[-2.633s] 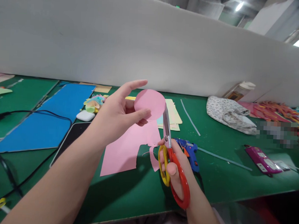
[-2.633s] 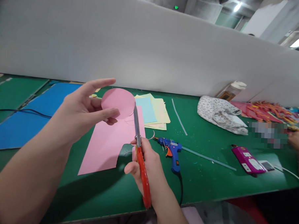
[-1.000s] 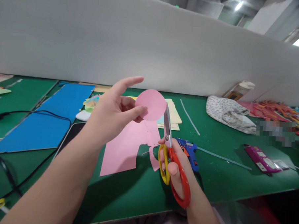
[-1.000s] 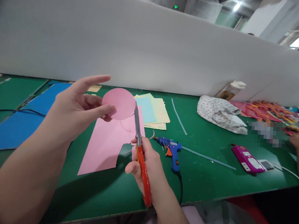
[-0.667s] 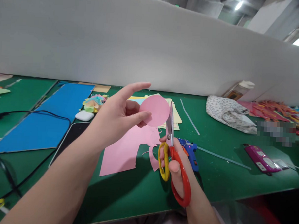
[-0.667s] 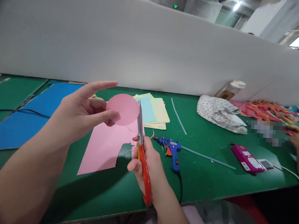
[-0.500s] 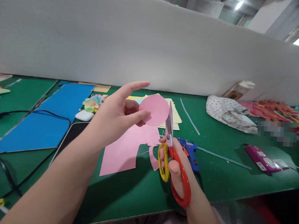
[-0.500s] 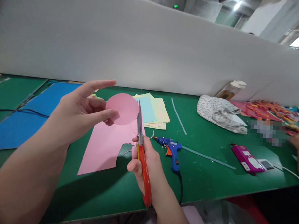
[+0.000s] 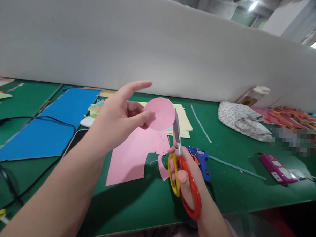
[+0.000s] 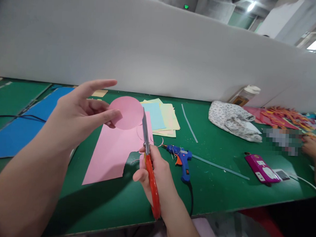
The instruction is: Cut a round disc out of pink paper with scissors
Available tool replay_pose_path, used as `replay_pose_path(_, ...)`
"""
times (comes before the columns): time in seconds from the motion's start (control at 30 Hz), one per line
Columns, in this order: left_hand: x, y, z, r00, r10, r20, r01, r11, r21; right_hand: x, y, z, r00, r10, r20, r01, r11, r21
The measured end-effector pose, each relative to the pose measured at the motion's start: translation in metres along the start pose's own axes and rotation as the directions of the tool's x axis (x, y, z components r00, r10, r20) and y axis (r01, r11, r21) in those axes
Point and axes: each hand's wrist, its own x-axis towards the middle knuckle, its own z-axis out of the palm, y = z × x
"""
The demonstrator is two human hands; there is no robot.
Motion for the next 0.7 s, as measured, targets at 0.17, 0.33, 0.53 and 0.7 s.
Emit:
replay_pose_path(0.17, -0.003, 0.008, 0.002, 0.999, -0.02, -0.049, 0.02, 1.0, -0.007, 0.002, 0.01, -0.001, 1.0, 0.028, 0.005, -0.028, 1.0, -0.001)
replay_pose_path(0.33, 0.0, 0.001, 0.001, 0.999, -0.009, -0.051, 0.007, 0.999, -0.037, 0.001, 0.004, 0.001, 0.999, 0.035, 0.003, -0.035, 0.999, 0.04)
replay_pose_path(0.53, 0.004, -0.017, 0.009, 0.996, -0.014, 0.085, 0.018, 0.999, -0.049, -0.002, -0.007, 0.005, 0.995, 0.101, -0.012, -0.098, 0.988, 0.123)
replay_pose_path(0.7, 0.002, -0.016, 0.006, 0.994, 0.03, 0.104, -0.029, 1.0, -0.006, -0.005, -0.006, 0.006, 0.998, 0.066, -0.013, -0.063, 0.982, 0.179)
